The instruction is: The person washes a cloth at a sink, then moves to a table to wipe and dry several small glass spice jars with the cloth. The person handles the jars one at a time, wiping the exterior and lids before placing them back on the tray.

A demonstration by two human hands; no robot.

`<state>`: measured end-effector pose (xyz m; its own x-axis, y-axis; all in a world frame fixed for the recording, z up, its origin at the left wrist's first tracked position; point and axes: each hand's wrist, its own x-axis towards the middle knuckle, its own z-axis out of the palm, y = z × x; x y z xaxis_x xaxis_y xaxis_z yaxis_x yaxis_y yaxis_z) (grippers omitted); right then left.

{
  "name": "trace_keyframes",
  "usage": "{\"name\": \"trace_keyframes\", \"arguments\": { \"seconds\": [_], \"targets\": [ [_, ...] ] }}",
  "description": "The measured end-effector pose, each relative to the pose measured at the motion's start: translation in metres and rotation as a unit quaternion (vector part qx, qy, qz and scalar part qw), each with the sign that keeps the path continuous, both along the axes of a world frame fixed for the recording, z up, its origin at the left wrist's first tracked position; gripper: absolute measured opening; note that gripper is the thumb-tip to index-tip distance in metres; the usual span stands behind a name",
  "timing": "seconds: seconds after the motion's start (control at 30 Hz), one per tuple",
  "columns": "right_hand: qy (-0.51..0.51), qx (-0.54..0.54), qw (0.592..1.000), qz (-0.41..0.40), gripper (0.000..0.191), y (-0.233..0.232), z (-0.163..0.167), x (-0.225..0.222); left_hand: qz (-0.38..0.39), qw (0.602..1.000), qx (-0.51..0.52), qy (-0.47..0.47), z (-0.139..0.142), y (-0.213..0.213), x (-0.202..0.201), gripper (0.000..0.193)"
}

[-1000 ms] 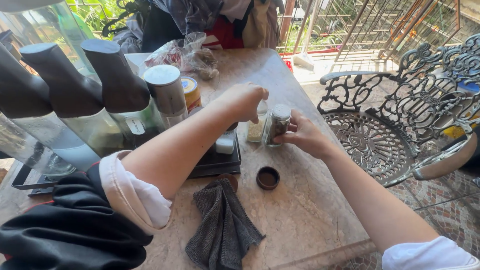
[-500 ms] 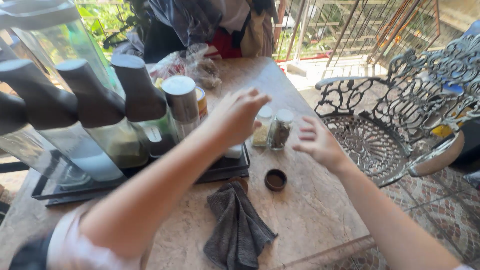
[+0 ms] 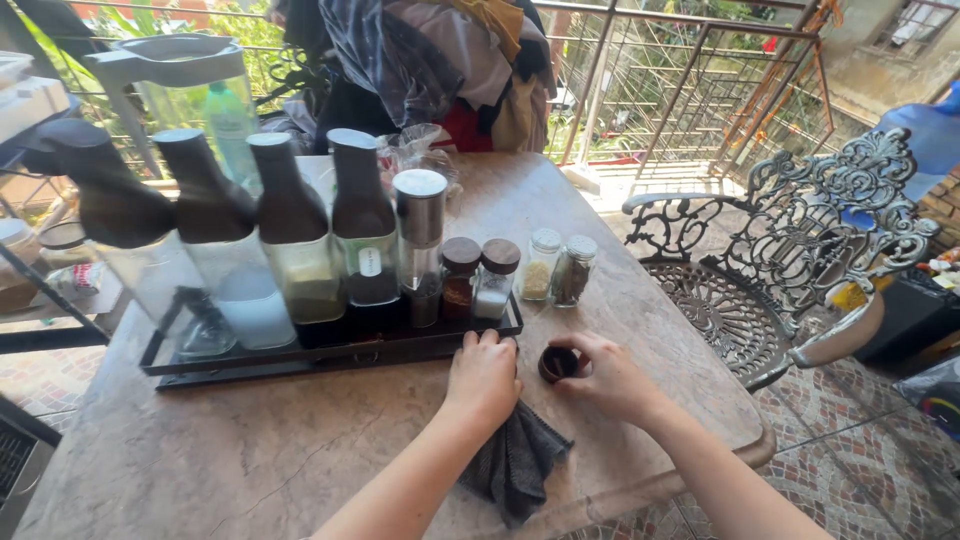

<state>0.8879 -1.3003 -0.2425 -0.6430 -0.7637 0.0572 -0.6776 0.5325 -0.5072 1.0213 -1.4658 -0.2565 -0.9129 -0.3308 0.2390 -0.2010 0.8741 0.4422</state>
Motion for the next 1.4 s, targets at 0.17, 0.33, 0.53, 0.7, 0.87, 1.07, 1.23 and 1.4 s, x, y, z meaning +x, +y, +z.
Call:
{"name": "trace_keyframes", "arguments": {
  "seconds": [0.17,0.33,0.53,0.7,0.87,1.07,1.23,1.4],
  "targets": [
    [0.131,-0.128,0.981,0.057,0.051,0.007,0.007,0.028,0.012,0.999,0.022,0.021,0.001,-0.006,0.010,0.045],
    [0.080,-0.045,0.995,-0.028,0.047,-0.019,-0.008,0.104,0.010,0.998,-0.008,0.057,0.008,-0.007,0.004,0.028],
    [0.109,-0.097,0.988,-0.051,0.069,-0.040,-0.012,0.140,-0.041,0.993,0.067,0.085,0.019,-0.010,-0.010,0.020],
    [0.088,-0.087,0.992,-0.028,0.060,-0.028,-0.013,0.140,-0.172,0.981,0.095,0.006,0.037,0.004,-0.037,0.060],
    [0.116,-0.170,0.973,0.104,0.061,0.016,-0.025,0.111,-0.165,0.981,0.039,-0.094,0.030,0.018,-0.054,0.052],
    [-0.314,-0.394,0.850,-0.157,0.081,0.064,-0.002,0.067,-0.118,0.917,0.373,0.079,0.027,-0.012,-0.014,0.069],
    [-0.420,-0.512,0.733,-0.156,0.065,0.016,0.039,0.088,-0.095,0.739,0.647,0.164,0.038,-0.016,0.051,0.065],
    [-0.136,-0.507,0.849,-0.050,0.047,-0.047,0.046,0.150,-0.086,0.680,0.677,0.267,0.048,0.002,0.074,0.061]
  ]
}}
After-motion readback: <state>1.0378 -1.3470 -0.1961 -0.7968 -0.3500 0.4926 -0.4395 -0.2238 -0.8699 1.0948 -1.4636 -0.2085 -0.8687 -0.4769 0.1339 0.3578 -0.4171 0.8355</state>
